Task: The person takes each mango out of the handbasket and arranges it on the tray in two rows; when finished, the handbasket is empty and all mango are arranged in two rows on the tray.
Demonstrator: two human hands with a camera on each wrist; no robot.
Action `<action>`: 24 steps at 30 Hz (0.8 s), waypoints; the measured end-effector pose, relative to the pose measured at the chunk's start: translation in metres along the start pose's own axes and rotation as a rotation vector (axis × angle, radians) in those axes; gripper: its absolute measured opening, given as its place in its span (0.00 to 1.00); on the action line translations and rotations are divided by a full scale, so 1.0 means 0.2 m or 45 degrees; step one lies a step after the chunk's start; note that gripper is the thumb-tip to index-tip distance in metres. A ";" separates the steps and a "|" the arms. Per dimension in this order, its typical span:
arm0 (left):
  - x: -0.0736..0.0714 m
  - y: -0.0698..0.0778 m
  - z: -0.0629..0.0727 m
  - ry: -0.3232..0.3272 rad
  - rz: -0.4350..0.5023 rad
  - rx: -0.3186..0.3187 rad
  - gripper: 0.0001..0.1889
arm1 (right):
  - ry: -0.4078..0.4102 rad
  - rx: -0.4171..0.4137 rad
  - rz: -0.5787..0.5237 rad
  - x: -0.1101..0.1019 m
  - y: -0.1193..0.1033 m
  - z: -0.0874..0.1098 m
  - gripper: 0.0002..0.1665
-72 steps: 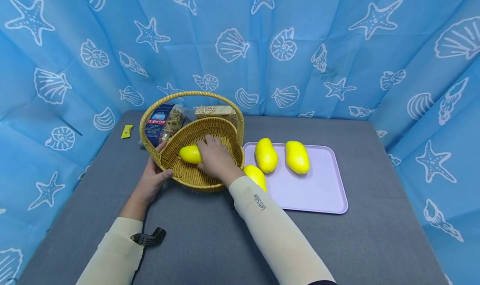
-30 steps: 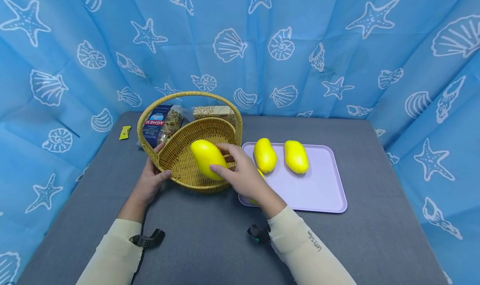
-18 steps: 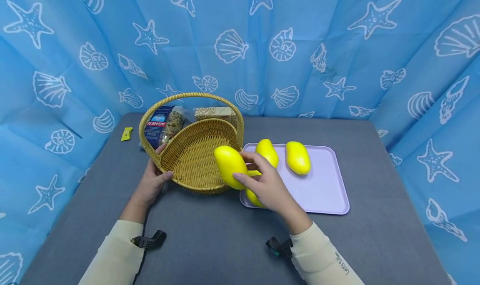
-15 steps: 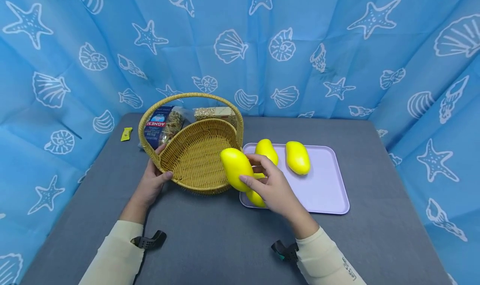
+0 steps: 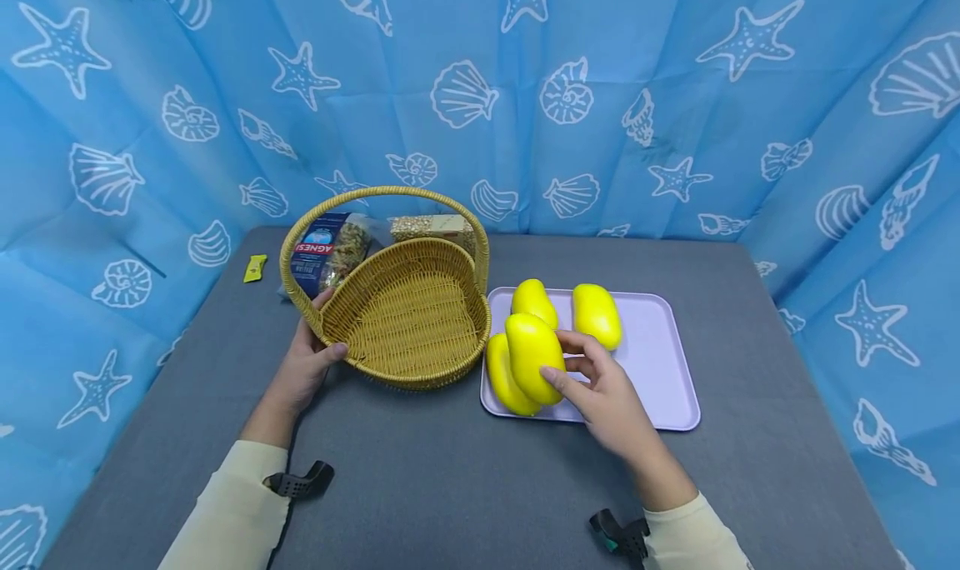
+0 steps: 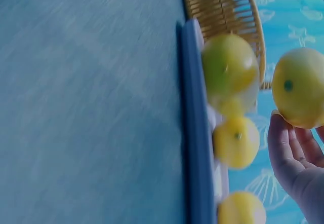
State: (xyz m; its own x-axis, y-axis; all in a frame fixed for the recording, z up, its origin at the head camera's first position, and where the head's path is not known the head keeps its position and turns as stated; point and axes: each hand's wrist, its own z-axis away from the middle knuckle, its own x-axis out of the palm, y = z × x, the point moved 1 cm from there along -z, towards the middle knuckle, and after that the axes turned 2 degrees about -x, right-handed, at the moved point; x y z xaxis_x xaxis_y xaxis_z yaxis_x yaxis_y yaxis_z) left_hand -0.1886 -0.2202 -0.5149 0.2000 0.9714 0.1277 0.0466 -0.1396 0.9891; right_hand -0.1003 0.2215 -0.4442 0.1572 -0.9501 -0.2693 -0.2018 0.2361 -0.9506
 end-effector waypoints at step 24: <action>0.00 -0.02 -0.01 -0.007 0.009 0.020 0.48 | 0.042 0.514 0.271 -0.16 0.15 0.07 0.37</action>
State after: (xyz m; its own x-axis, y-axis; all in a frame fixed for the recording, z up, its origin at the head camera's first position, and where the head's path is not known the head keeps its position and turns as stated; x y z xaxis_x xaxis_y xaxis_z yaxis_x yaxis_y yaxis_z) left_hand -0.1897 -0.2194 -0.5179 0.2056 0.9694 0.1343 0.0604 -0.1495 0.9869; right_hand -0.0981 0.2608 -0.4656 0.1208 -0.8765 -0.4660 0.1675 0.4807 -0.8607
